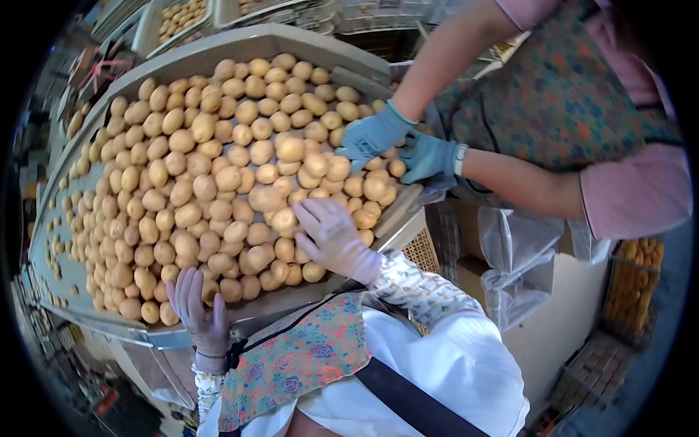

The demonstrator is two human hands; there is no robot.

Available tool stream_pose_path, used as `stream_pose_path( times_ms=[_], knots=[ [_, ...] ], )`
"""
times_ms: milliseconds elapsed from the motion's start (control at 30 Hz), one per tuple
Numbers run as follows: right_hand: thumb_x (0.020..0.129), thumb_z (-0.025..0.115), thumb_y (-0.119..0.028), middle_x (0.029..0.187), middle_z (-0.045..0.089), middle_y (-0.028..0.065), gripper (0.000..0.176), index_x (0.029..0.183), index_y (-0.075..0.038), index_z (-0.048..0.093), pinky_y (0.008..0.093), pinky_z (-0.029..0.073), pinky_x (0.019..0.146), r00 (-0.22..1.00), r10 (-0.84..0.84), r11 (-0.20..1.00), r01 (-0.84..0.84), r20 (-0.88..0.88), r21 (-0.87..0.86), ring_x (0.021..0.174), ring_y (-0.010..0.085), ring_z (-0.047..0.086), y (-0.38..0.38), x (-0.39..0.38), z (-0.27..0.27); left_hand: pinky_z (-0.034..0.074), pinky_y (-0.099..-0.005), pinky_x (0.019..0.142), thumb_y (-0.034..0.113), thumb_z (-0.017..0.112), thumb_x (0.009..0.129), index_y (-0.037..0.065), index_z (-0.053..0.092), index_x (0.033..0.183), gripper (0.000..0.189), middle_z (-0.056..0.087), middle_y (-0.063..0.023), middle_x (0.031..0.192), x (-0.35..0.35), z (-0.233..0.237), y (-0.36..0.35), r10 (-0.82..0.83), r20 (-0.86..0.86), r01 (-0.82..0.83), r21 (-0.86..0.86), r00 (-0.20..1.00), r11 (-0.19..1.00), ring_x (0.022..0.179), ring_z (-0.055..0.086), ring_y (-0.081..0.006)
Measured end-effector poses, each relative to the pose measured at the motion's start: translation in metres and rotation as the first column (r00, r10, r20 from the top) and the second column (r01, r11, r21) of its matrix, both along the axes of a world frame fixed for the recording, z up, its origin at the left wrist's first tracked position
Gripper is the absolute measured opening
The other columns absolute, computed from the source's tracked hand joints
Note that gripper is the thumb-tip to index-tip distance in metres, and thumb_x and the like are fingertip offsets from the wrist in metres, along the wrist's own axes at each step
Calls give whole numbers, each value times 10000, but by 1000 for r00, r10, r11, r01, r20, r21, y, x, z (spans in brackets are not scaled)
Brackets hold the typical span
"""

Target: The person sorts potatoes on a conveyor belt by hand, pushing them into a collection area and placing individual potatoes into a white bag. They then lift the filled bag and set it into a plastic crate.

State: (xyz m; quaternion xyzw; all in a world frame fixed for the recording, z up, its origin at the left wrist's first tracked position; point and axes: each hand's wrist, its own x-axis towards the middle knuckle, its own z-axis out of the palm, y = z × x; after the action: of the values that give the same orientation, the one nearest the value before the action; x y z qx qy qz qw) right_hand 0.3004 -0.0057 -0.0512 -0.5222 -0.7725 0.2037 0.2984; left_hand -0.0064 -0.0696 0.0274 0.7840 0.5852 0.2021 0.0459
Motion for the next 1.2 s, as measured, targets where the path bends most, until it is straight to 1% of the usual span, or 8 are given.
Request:
stream_pose_path(
  times_ms=[167,267,400,567,867,1000,1067,1200],
  knots=[
    [862,724,-274,1340,580,173,546,1329,-21,595,499,453,1044,964,263,962,-264,28,69,1234,379,557,-7,4,0,250,-570,1238,70,724,838,38,576,1402,584,594,-143,1423,-2,-6,-3,22,13,-22,31,1000,999,1385,520,-340],
    [882,732,-356,1466,496,225,718,1477,-28,499,524,360,1133,995,-71,994,64,76,89,1370,409,461,18,-7,2,250,-569,1237,72,724,844,38,573,1407,584,592,-143,1425,-3,-2,0,27,46,-30,69,999,997,1389,518,-342],
    [916,700,-278,1374,547,215,594,1418,-5,540,511,387,1085,994,-1,991,-13,105,134,1263,394,515,60,-23,8,334,-525,1193,83,759,821,43,570,1411,621,586,-130,1426,-16,-1,-1,52,96,-62,105,994,993,1358,523,-333],
    [899,696,-342,1306,575,215,605,1385,-4,569,525,407,1048,993,108,965,-96,-36,244,1185,406,553,102,-70,30,462,-368,815,72,793,795,31,625,1359,591,697,-57,1010,-20,-14,-3,167,159,-172,16,973,985,831,606,-221],
    [864,718,-344,1458,514,240,637,1408,-39,586,629,284,1166,907,422,899,-420,-14,-121,1406,450,438,43,-59,-6,511,-432,939,7,761,789,47,699,1228,446,682,-49,906,-25,-10,-5,184,327,-235,124,927,964,878,633,-278],
    [871,701,-279,1469,506,227,623,1426,-32,567,637,262,1170,971,57,992,-82,232,100,1398,419,458,35,-48,14,503,-456,985,-7,749,798,58,700,1215,425,709,-57,947,-25,-7,-2,129,275,-157,84,953,984,955,647,-291],
    [880,704,-349,1495,485,207,712,1489,-35,509,590,286,1175,917,399,910,-399,29,107,1389,406,460,30,-57,16,489,-463,1016,28,785,781,82,715,1198,426,714,-43,990,-26,-8,0,127,260,-168,142,957,975,954,647,-254],
    [880,730,-350,1463,521,211,696,1464,-29,531,535,397,1093,929,351,930,-361,116,75,1322,379,519,59,-76,17,444,-495,1086,-12,739,796,52,640,1305,522,706,-101,1166,-32,-7,-4,156,281,-222,222,947,949,1064,651,-282]
  ],
)
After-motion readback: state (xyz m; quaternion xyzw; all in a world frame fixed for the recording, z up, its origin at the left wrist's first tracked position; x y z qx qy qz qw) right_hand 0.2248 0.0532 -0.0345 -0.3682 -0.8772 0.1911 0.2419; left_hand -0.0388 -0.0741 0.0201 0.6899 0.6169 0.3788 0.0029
